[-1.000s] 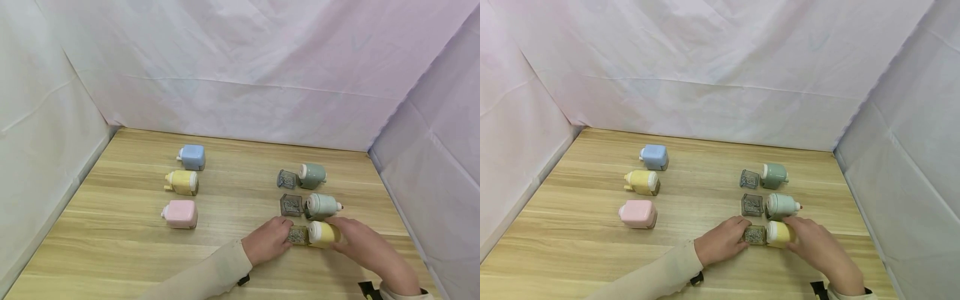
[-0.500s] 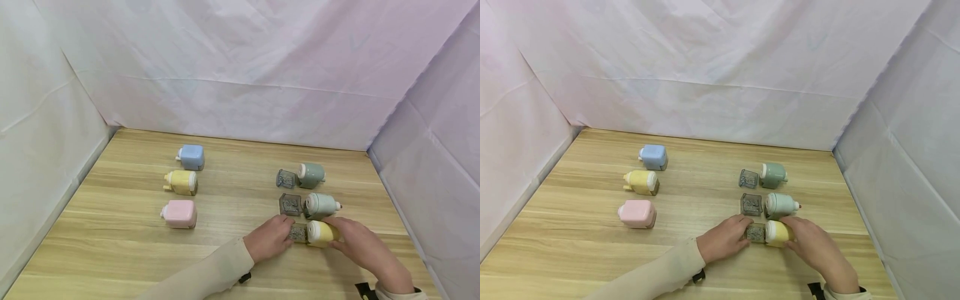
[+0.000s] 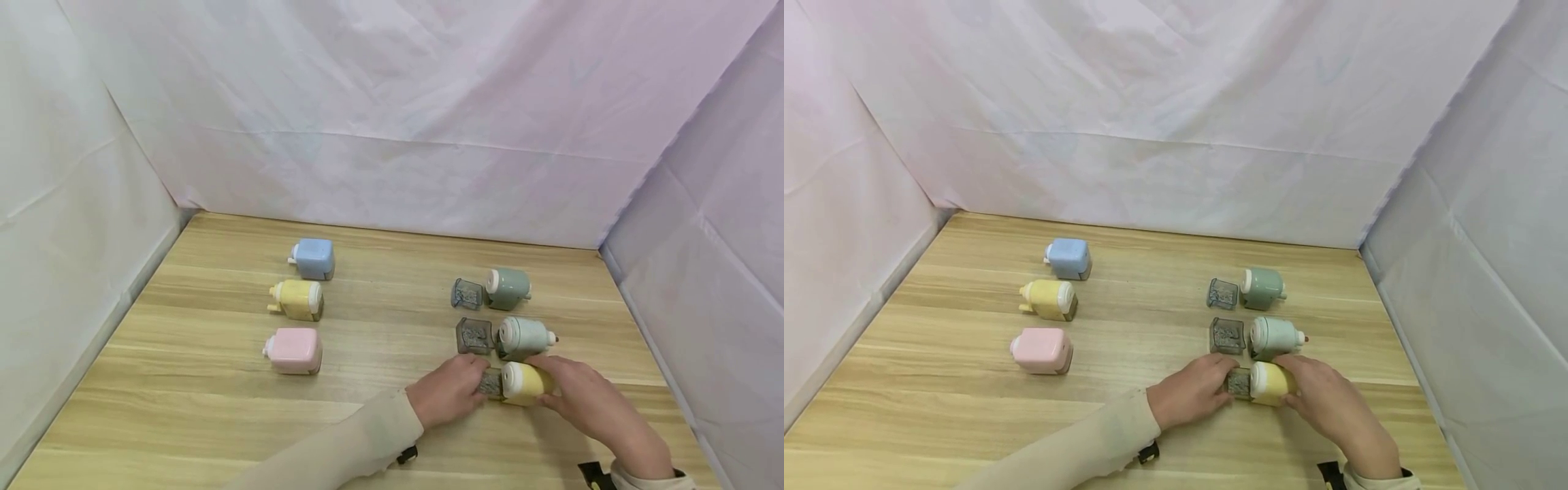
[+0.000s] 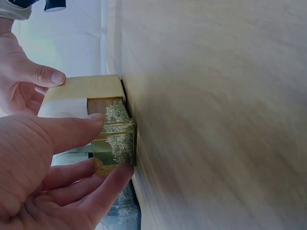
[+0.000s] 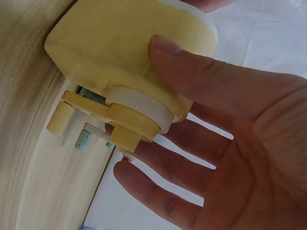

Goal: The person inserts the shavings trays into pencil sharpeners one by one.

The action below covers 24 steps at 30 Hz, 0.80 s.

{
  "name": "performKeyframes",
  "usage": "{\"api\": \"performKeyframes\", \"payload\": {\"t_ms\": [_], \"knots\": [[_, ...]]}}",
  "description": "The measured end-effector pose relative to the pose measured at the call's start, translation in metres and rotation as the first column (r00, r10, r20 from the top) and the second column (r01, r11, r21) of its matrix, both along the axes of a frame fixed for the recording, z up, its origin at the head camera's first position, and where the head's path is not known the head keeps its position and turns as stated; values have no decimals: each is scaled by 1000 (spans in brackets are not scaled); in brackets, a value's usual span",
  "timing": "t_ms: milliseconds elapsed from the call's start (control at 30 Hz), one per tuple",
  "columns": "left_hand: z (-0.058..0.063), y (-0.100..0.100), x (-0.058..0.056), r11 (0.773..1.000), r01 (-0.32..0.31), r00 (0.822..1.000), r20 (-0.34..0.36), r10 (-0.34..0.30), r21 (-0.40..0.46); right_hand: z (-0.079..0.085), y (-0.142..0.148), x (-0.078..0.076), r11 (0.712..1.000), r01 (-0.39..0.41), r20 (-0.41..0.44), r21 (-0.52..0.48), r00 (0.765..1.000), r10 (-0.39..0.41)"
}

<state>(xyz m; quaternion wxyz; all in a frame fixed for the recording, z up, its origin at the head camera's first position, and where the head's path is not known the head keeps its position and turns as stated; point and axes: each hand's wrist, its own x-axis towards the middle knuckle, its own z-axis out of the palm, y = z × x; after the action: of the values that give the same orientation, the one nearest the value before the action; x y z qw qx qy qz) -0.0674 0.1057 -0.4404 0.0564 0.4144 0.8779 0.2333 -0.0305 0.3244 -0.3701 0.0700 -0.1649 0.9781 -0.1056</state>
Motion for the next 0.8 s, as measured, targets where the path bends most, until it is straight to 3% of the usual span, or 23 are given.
{"api": "performKeyframes", "payload": {"t_ms": [500,800], "knots": [[-1,10,4,1000,-13,999,-30,13,7,0,0,0,1000,-8,-19,-22,1000,8],[-2,14,8,1000,3,995,-96,0,31,-1,-1,0,1000,-4,-13,-26,1000,3]]}}
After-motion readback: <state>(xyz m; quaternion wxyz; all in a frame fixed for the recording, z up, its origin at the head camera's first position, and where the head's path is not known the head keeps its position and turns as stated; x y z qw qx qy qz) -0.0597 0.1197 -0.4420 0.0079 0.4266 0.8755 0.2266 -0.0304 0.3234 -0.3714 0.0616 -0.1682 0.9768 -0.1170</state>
